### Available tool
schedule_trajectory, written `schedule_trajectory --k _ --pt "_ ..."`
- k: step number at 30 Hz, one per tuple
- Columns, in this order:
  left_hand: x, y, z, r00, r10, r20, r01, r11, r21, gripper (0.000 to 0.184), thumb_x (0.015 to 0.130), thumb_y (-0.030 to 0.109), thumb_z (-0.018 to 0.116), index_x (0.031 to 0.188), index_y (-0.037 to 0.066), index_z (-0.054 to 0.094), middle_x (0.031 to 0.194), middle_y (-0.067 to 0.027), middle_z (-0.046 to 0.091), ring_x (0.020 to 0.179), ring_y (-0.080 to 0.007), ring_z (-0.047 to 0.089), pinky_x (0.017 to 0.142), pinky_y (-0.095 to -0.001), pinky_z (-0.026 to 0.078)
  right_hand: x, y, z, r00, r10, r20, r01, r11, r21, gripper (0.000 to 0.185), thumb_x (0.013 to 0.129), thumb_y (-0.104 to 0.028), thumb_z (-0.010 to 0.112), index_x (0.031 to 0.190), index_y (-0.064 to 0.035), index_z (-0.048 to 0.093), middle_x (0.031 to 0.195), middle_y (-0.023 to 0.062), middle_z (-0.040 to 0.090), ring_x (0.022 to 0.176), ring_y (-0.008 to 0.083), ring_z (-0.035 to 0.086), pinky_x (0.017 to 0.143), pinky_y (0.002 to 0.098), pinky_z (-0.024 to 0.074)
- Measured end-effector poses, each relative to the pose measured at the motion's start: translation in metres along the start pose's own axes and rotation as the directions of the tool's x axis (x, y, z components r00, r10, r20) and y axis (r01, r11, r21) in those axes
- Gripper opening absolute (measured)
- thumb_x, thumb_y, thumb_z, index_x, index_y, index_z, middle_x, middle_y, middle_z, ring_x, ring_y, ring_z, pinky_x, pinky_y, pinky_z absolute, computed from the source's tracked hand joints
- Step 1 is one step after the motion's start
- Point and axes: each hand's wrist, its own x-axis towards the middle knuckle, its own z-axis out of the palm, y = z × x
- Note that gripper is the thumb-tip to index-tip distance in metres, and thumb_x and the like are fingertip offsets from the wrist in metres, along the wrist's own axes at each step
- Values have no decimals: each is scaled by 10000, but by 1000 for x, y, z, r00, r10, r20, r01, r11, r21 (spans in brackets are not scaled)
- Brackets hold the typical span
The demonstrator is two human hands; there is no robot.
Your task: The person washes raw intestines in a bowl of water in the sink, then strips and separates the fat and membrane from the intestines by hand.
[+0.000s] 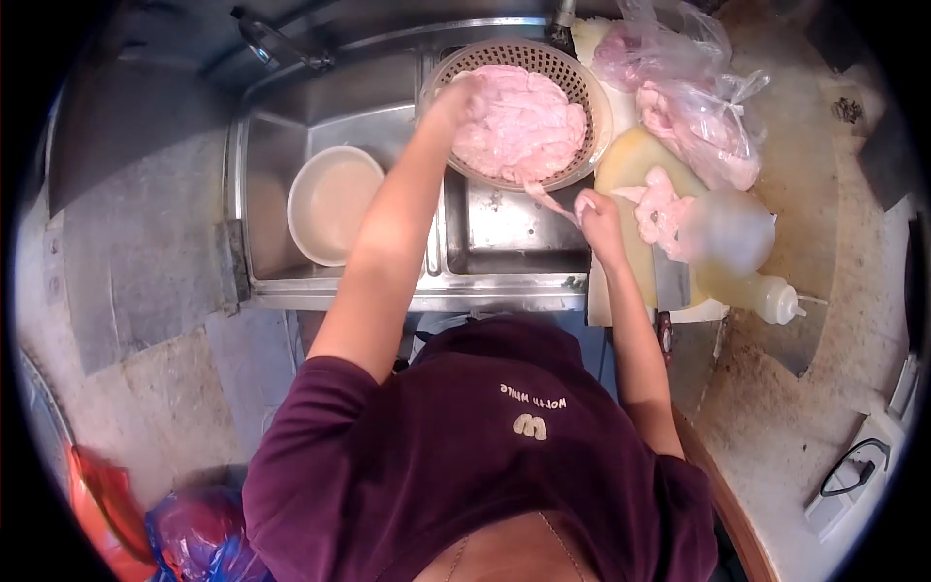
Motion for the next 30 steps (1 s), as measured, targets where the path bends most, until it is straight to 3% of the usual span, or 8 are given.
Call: schedule_trajectory --k 4,5,7,9,12,15,21,30 --pt "-27 -3 16 972 45 230 -222 498 839 443 786 305 530 1093 -14 498 1055 -223 504 930 -339 549 765 -453 451 14 -21 8 993 -92 -70 97 994 58 141 752 2 389 745 -22 527 649 1 497 544 75 425 478 208 335" --pt "-47 -21 21 814 539 217 -371 193 908 360 775 296 546 970 -5 578 939 -230 570 841 -337 582 750 -405 464 16 -31 9 993 -56 -104 67 992 108 145 758 0 390 769 -22 533 658 2 505 546 71 430 477 204 338" --pt "-105 -20 34 679 624 388 -544 72 836 368 771 347 559 894 4 613 826 -191 611 748 -318 601 722 -383 470 21 -46 11 993 -10 -121 33 980 198 126 791 -24 401 816 -25 525 654 -10 503 547 57 442 472 196 345" --pt "-124 -22 35 779 215 589 -608 494 622 338 788 293 569 908 -22 591 819 -126 617 738 -162 584 642 -289 466 26 -54 17 993 -33 -110 58 972 230 95 793 -17 421 827 -31 509 656 -12 491 539 56 437 470 195 351" --pt "-152 -33 45 817 -43 575 -353 751 558 286 810 259 556 937 5 595 833 -77 607 732 -124 573 637 -258 475 32 -39 31 990 -63 -128 98 952 289 89 742 21 480 818 -17 507 698 11 500 622 77 457 551 212 376" --pt "-152 -47 37 889 -43 456 -152 911 382 272 816 249 541 946 17 596 824 -42 595 730 -107 567 640 -249 481 29 -24 45 978 -114 -173 140 978 152 119 708 38 518 814 -10 496 739 40 503 686 108 475 611 240 392" --pt "-146 -76 16 868 -232 438 75 935 347 255 804 204 522 977 26 580 885 -48 582 756 -102 554 659 -253 478 1 -19 59 954 -255 -157 212 945 -250 168 695 43 503 855 -8 496 762 109 522 708 189 539 634 312 429" --pt "-149 -97 -3 872 -230 432 136 962 238 193 852 224 512 940 64 574 801 23 540 709 -56 504 651 -221 449 -12 -20 60 999 15 -41 -6 976 219 155 743 19 536 894 -10 513 741 46 550 604 96 529 481 214 435"
